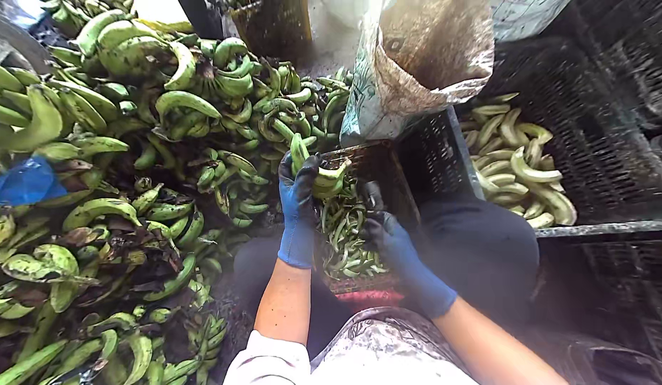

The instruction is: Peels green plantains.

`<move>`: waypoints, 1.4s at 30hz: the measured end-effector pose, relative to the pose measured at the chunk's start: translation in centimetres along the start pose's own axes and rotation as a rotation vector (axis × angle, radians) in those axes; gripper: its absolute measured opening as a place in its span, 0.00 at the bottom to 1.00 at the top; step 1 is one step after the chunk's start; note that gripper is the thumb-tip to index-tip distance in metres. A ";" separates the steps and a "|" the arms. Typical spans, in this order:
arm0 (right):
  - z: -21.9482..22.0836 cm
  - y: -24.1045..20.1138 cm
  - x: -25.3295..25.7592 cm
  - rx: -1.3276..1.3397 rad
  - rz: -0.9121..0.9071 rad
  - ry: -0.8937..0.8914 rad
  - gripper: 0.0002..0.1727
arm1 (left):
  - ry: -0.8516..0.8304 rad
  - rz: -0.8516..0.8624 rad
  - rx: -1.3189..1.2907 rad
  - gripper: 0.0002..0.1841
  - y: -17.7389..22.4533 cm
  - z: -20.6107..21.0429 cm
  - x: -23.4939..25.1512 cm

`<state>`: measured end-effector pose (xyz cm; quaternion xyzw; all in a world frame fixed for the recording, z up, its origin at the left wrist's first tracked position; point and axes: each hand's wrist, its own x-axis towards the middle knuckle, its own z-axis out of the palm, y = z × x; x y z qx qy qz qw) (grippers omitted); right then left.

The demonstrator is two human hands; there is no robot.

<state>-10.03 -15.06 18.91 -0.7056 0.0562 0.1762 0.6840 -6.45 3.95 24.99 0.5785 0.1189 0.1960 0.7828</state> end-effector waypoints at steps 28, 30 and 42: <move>-5.0 -10.4 8.1 0.289 -0.213 0.023 0.21 | -0.635 -0.056 -0.014 0.43 3.1 1.5 3.3; -5.0 -11.0 7.5 0.324 -0.274 -0.013 0.18 | -0.620 -0.066 0.000 0.43 2.6 1.4 3.7; -1.7 -7.1 5.9 -0.046 -0.297 -0.100 0.26 | -0.271 -0.058 -0.213 0.22 1.1 3.0 5.0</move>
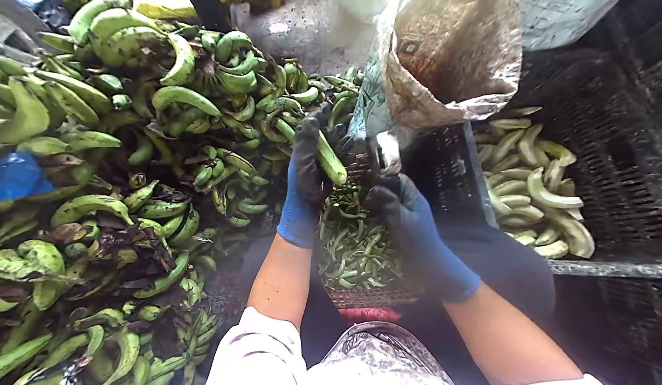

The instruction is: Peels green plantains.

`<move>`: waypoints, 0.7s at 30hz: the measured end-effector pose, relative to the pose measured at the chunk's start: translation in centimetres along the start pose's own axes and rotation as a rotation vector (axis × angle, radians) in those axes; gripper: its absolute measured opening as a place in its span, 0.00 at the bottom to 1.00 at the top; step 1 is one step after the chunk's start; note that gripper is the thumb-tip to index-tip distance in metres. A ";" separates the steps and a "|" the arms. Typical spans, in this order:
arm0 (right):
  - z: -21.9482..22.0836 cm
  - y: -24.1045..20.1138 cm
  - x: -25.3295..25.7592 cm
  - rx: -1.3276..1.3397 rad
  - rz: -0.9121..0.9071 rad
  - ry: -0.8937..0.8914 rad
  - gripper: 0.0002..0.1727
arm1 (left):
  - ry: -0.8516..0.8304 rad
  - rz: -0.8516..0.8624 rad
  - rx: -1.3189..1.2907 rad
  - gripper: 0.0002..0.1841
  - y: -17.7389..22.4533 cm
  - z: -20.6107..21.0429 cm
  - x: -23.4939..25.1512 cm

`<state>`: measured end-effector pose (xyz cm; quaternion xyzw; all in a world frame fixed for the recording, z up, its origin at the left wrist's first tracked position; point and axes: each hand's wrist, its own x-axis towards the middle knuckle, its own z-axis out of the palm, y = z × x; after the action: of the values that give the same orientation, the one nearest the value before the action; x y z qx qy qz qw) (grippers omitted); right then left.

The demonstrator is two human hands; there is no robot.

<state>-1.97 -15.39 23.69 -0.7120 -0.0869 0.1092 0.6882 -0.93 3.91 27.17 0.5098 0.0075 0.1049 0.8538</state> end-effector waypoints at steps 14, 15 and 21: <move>3.1 0.7 -1.4 -0.590 -0.293 -0.038 0.25 | 0.263 0.279 0.314 0.22 0.5 1.2 -1.0; 3.3 0.9 -1.1 -0.633 -0.280 -0.043 0.27 | 0.255 0.202 0.282 0.24 0.3 1.4 -1.2; 3.8 0.6 0.7 -0.805 -0.271 0.006 0.27 | 0.116 -0.075 0.145 0.34 -1.2 0.9 -2.0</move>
<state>-2.40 -11.59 22.90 -0.9064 -0.2135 -0.0270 0.3635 -2.62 2.19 26.38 0.5628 0.0838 0.1012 0.8161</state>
